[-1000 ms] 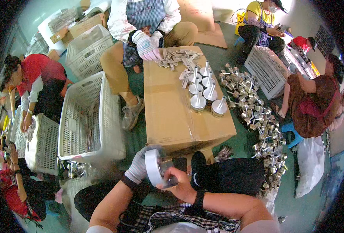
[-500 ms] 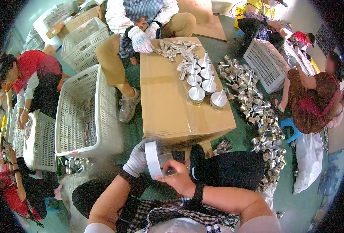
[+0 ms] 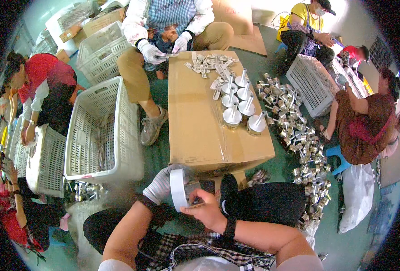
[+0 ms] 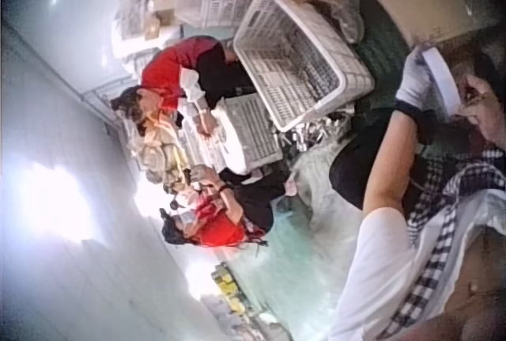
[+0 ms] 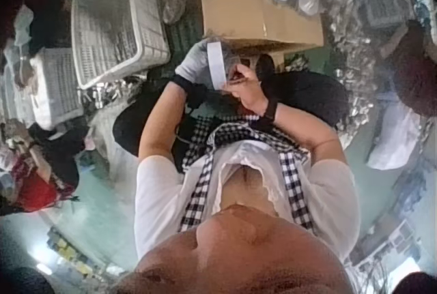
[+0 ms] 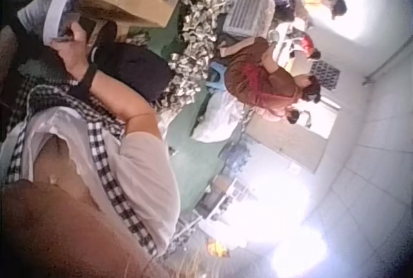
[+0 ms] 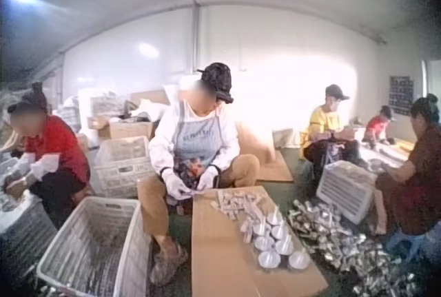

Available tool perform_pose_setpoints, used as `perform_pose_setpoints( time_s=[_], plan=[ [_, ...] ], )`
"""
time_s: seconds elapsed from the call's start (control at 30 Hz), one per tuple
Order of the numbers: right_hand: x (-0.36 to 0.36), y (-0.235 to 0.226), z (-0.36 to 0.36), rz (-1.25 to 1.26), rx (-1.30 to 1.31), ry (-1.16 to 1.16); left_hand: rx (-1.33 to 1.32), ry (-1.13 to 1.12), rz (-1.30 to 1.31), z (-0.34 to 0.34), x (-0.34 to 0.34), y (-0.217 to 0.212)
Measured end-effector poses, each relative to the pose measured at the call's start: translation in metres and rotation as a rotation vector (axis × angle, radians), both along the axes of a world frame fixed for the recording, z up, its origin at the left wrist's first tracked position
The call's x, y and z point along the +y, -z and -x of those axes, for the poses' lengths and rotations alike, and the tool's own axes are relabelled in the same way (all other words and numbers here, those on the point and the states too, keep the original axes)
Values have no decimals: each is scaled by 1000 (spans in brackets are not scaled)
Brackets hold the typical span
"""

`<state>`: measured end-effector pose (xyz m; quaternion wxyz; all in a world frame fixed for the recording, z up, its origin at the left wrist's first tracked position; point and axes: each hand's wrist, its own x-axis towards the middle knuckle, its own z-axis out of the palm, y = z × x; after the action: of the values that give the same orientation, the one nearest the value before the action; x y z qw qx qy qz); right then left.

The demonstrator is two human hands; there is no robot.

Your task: Sorting and packing small metal parts into boxes in a factory setting.

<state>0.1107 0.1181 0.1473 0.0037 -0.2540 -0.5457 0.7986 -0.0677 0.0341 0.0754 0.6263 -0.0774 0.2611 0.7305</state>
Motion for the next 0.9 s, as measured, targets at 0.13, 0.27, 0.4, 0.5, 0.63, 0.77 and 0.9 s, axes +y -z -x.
perform_pose_setpoints(
  time_s=[0.13, 0.27, 0.4, 0.5, 0.63, 0.77, 0.9],
  plan=[
    [-1, 2, 6, -65, 21, 12, 187, -36, 57, -5, 5, 9],
    [-1, 5, 5, -104, 38, -11, -101, 4, -32, -1, 3, 9],
    [0, 9, 3, -270, 31, -68, 157, -16, 102, -8, 4, -5],
    [1, 11, 2, -373, 4, -114, -35, -10, 63, -4, 4, 6],
    [1, 17, 0, -393, 46, -150, 73, 11, 72, -5, 2, 4],
    [1, 12, -1, -348, 64, -134, 189, 5, 148, -14, 1, -16],
    [-2, 8, 1, -294, 67, -104, 94, 75, 80, -9, -4, -9]
  ],
)
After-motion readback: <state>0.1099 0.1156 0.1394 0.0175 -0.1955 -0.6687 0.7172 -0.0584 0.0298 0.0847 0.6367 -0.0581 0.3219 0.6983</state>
